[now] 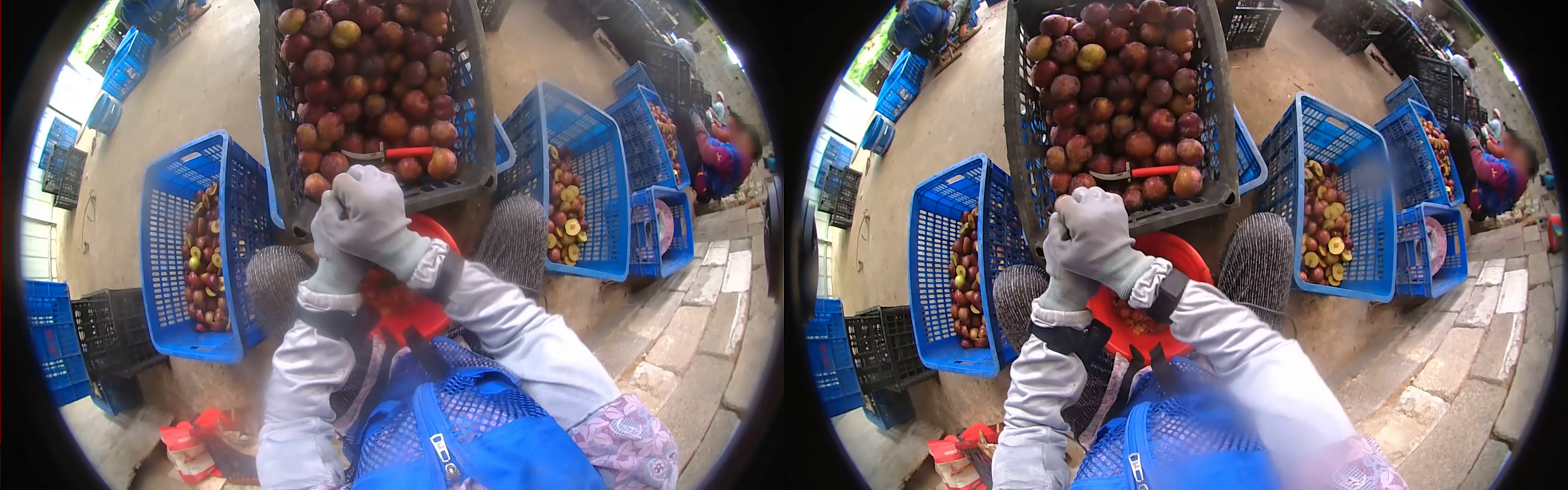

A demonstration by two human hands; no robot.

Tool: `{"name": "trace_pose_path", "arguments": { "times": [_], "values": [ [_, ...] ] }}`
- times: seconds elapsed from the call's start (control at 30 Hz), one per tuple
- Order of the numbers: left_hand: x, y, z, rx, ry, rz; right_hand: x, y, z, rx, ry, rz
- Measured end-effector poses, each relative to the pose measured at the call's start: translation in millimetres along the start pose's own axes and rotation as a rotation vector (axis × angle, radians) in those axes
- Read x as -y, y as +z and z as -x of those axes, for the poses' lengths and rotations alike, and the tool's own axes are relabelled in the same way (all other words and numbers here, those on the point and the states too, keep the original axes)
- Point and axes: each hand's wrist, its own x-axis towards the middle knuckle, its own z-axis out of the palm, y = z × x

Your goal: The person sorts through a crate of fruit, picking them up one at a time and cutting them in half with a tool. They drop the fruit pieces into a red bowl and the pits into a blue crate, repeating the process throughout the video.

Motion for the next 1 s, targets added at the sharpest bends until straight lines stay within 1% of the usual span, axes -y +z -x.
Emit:
{"name": "trace_pose_path", "arguments": {
  "times": [0.07,0.17,0.33,0.37,0.47,0.5,0.6,0.63,0.67,0.73,0.77,0.8,0.87,0.9,0.93,1.0],
  "values": [
    [-2,-2,-3,0.042,-0.112,0.046,-5,4,0,0.067,-0.084,0.063],
    [-1,-7,-6,0.077,-0.230,0.087,-14,3,3,0.192,-0.166,0.034],
    [-2,-10,-13,0.112,-0.349,0.155,-19,1,-3,0.307,-0.312,0.059],
    [-2,-12,-12,0.116,-0.370,0.167,-20,-4,-5,0.497,-0.419,0.160],
    [0,-18,-6,0.128,-0.442,0.201,-24,-17,-2,0.479,-0.531,-0.052],
    [0,-19,0,0.141,-0.460,0.205,-24,-24,-9,0.507,-0.511,-0.061],
    [-4,-13,12,0.138,-0.436,0.150,-29,-47,-17,0.401,0.091,-0.505],
    [-12,11,16,0.054,-0.338,0.054,-33,-66,-20,0.359,0.159,-0.442],
    [-15,12,17,0.097,-0.338,0.029,-38,-91,-23,0.315,0.225,-0.380],
    [-23,10,22,0.175,-0.337,-0.024,-47,-149,-26,0.263,0.432,-0.343],
    [-22,14,27,0.089,-0.308,-0.038,-50,-180,-23,0.224,0.541,-0.330],
    [-27,13,34,0.083,-0.271,-0.058,-64,-207,-17,0.179,0.397,-0.171],
    [-40,11,46,0.081,-0.194,-0.098,-88,-260,-3,0.083,0.503,-0.005],
    [-44,10,51,0.031,-0.089,-0.039,-92,-280,-2,0.123,0.082,0.313],
    [-52,4,53,0.057,-0.070,-0.060,-96,-295,4,0.071,0.324,0.124],
    [-60,1,60,0.142,-0.095,-0.019,-99,-303,6,-0.021,0.527,-0.112]
  ]
}}
